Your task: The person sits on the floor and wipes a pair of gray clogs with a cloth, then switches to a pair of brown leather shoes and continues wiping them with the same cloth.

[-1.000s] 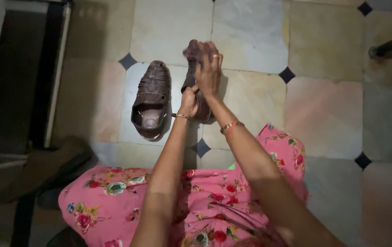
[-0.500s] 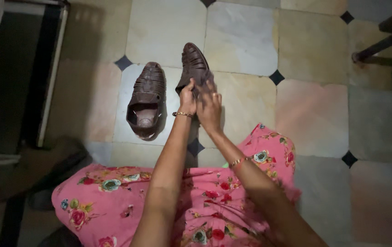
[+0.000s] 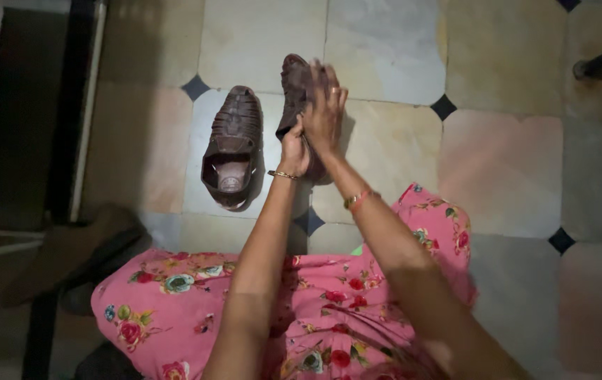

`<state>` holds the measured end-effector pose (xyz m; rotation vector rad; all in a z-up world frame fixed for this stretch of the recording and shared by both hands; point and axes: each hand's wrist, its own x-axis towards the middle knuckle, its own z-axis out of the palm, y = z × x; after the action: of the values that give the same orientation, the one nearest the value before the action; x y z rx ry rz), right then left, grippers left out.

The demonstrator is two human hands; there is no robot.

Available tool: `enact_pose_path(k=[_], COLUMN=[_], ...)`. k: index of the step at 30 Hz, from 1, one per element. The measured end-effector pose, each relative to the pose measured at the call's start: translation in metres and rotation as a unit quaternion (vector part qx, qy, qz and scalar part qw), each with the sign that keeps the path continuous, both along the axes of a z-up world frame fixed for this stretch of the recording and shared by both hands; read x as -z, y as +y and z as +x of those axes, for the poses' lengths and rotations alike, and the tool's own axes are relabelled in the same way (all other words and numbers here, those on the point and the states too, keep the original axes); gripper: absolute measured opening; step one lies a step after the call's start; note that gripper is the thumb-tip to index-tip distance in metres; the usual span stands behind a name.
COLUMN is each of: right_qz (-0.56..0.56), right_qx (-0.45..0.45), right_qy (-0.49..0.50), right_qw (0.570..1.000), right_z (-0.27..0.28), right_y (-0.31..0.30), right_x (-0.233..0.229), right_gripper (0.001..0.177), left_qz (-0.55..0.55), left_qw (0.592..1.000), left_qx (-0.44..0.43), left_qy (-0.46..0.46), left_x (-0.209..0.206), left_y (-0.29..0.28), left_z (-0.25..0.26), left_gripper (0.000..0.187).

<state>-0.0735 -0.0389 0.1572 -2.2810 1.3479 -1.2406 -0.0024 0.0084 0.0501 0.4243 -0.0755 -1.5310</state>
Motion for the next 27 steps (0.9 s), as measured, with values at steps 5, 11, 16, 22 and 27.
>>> enact_pose_path(k=[5,11,16,22,27], right_qz=[0.054,-0.028,0.106,0.284,0.101], right_qx=[-0.014,-0.042,-0.022,0.042,0.049], right_qy=[0.042,0.098,-0.048,-0.181,-0.267], right_qw=[0.998,0.994,0.993,0.940,0.957], right_z=[0.005,-0.028,-0.066,-0.112,-0.132], right_y=[-0.018,0.033,0.074,0.061,0.022], right_x=[-0.002,-0.002,0.017,0.049,-0.001], right_gripper=[0.073,0.058,0.041,0.040,0.056], left_qz=[-0.006,0.028,0.043,0.232,0.162], left_qw=[0.999,0.993,0.987,0.791,0.692], left_qx=[-0.005,-0.101,-0.155,-0.015,0.086], left_qy=[-0.033,0.060,-0.009,-0.566,-0.698], left_x=[-0.027,-0.022,0.042,0.061,0.020], left_y=[0.006,-0.001,-0.033,-0.046,-0.003], left_z=[-0.002,-0.005,-0.017,-0.020,-0.001], left_gripper=[0.052,0.059,0.053,0.077,0.070])
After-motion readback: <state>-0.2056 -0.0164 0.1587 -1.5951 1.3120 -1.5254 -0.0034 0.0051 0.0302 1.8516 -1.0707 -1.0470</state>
